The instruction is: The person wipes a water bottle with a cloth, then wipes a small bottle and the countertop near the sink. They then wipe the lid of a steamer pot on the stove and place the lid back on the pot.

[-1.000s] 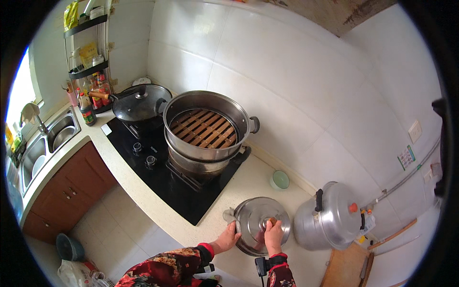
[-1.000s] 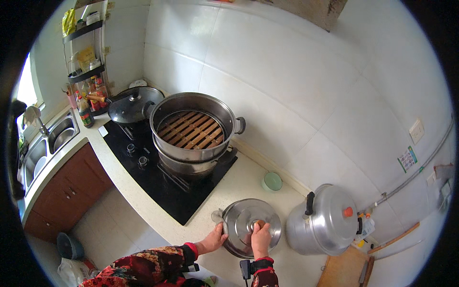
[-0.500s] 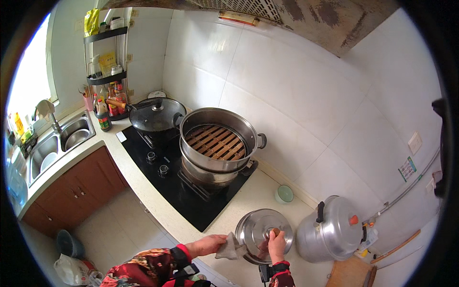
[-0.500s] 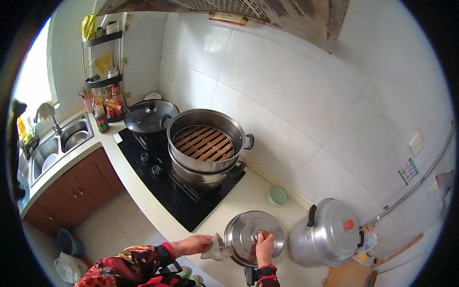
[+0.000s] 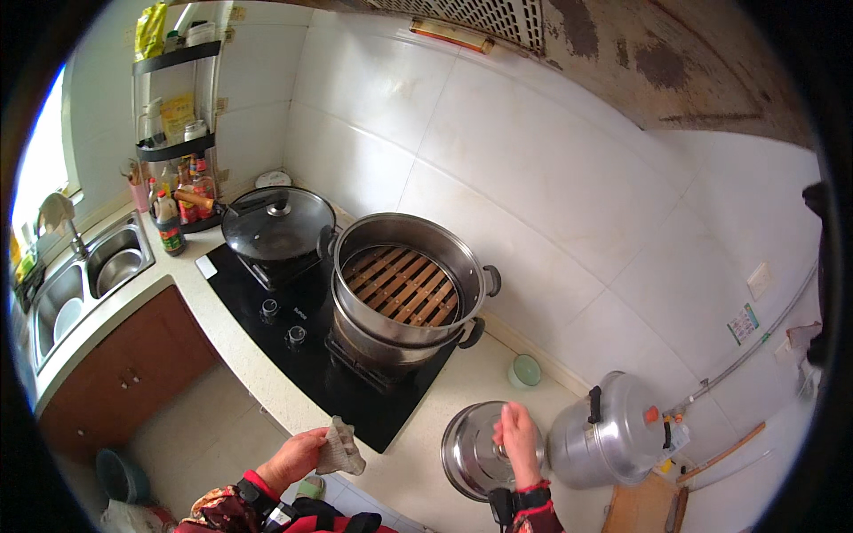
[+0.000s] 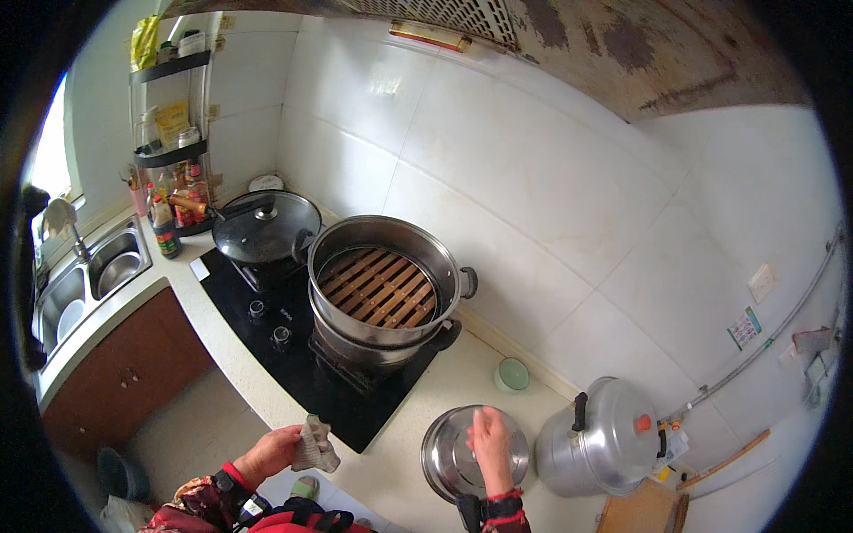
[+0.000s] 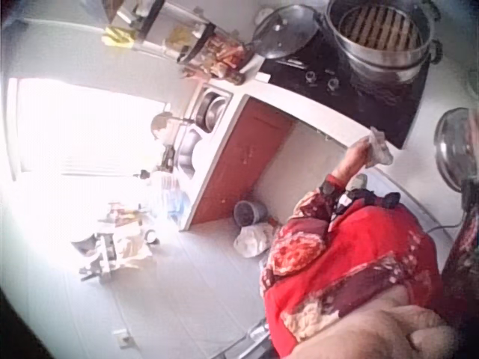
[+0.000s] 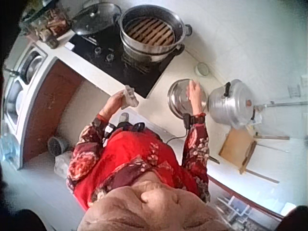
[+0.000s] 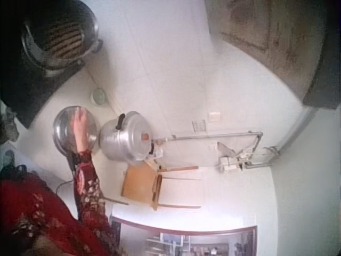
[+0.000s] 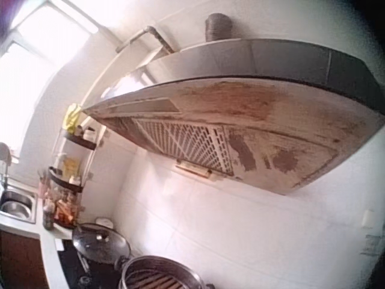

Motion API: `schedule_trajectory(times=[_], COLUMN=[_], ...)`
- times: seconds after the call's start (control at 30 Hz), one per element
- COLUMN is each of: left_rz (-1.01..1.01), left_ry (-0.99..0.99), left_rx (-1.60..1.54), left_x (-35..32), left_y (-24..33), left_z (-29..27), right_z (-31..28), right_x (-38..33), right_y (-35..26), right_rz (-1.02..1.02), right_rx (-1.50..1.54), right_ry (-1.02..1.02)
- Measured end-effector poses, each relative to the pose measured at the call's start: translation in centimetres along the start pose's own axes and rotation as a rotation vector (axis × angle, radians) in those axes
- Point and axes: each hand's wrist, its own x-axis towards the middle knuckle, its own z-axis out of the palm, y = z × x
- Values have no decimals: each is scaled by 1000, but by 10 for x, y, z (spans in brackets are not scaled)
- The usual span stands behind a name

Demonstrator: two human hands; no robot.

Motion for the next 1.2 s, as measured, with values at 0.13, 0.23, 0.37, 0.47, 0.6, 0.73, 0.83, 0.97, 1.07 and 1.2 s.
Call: schedule_trajectory(times=[0.13, 0.23, 0.37, 0.47, 0.6, 0.73, 0.83, 0.97, 1.07, 1.2], left_rz=[-53, -14, 23, 22, 11, 21, 21, -18, -34, -57], left_ry=[42, 36, 64, 46, 72, 25, 5, 3, 30, -15], left_rx=[7, -55, -56, -124, -156, -167, -121, -103, -105, -103], left_x=[-12, -17, -27, -30, -31, -28, -26, -29, -25, -23], left_y=[33, 48, 68, 77, 85, 91, 92, 100, 93, 96], left_z=[-13, -44, -70, -87, -104, -112, -112, -110, -115, -100], right_z=[51, 81, 108, 116, 123, 131, 131, 115, 81, 35], right_x=[36, 63, 84, 93, 90, 79, 73, 63, 52, 17], right_y=[-95, -135, -155, -138, -144, -155, -156, -170, -174, -174], right_rz=[-21, 117, 247, 301, 268, 178, 153, 112, 51, 27], right_rx=[223, 257, 163, 420, 553, 582, 634, 735, 770, 729], right_ry=[-111, -143, -226, -358, -305, -276, -227, -173, -156, -88])
